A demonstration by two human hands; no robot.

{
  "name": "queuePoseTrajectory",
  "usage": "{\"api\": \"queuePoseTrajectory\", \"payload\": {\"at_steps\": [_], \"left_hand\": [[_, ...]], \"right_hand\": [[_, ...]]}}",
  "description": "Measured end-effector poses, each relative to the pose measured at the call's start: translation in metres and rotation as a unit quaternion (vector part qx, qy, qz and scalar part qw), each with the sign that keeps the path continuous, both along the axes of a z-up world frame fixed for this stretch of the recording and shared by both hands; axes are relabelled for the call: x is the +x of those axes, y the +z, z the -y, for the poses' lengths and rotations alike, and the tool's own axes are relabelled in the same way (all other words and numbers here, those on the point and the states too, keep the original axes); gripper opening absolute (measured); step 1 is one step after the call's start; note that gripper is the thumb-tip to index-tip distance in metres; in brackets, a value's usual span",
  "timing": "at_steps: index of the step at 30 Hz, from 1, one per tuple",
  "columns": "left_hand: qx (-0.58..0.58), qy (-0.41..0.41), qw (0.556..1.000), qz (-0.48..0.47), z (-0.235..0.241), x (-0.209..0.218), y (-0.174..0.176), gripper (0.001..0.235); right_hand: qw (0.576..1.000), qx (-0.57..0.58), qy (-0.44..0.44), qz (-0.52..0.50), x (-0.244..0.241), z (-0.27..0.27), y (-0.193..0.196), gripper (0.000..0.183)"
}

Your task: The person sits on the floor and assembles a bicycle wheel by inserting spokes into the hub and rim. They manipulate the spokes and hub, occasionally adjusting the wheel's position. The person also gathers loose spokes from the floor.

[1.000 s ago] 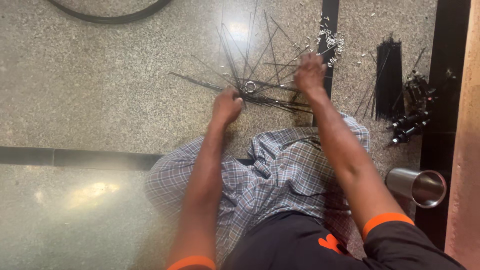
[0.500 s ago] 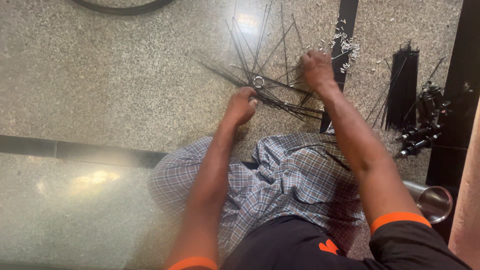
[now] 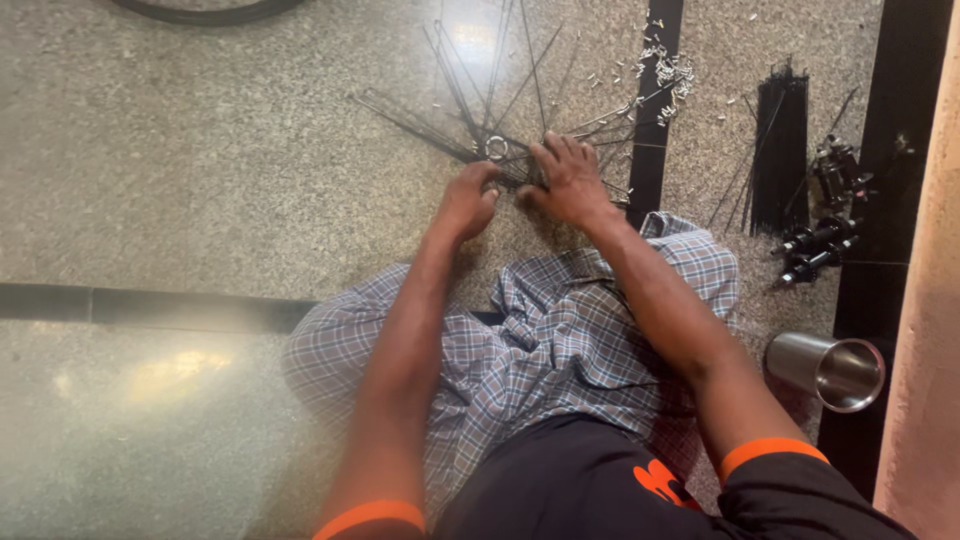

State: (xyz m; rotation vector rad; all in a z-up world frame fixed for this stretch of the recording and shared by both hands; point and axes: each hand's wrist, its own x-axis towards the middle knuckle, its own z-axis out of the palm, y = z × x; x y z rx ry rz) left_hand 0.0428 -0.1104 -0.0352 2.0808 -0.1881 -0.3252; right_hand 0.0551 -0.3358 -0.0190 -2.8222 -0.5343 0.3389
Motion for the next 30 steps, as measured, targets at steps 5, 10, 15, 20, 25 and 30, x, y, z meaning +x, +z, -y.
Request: {"api": "queuePoseTrajectory", "payload": {"at_steps": [5,10,15,20,25,30], "left_hand": [[0.014,0.070,0.997,0.007,-0.007,-0.003,-0.027,0.031],[0.053,0.122,0.991,0.012,-0.018,0.000,-0.043,0.028],[0.068,0.124,0.990,-0.001,-0.015,0.000,-0.040,0.025],[0.084,0.115,0.989,-0.031,-0.016,0.003,-0.029,0.025],[0.069,0.099,0.987,-0.103,-0.016,0.008,-0.016,0.030],[0.077,0.093,0.990,-0.078,-0.015,0.008,-0.005,0.028]], "right_hand": [[1.000,0.006,-0.029,-0.010,-0.004,-0.005,0.009,0.075],[0.996,0.047,-0.020,0.079,0.006,-0.013,-0.009,0.050],[0.989,0.102,-0.076,0.078,0.023,-0.045,-0.026,0.008],[0.997,0.014,-0.066,0.036,0.056,-0.062,-0.020,0.021],[0.998,-0.025,-0.037,-0.047,0.062,-0.065,-0.005,0.032],[0.997,-0.069,0.024,-0.029,0.063,-0.065,0.000,0.021]]}}
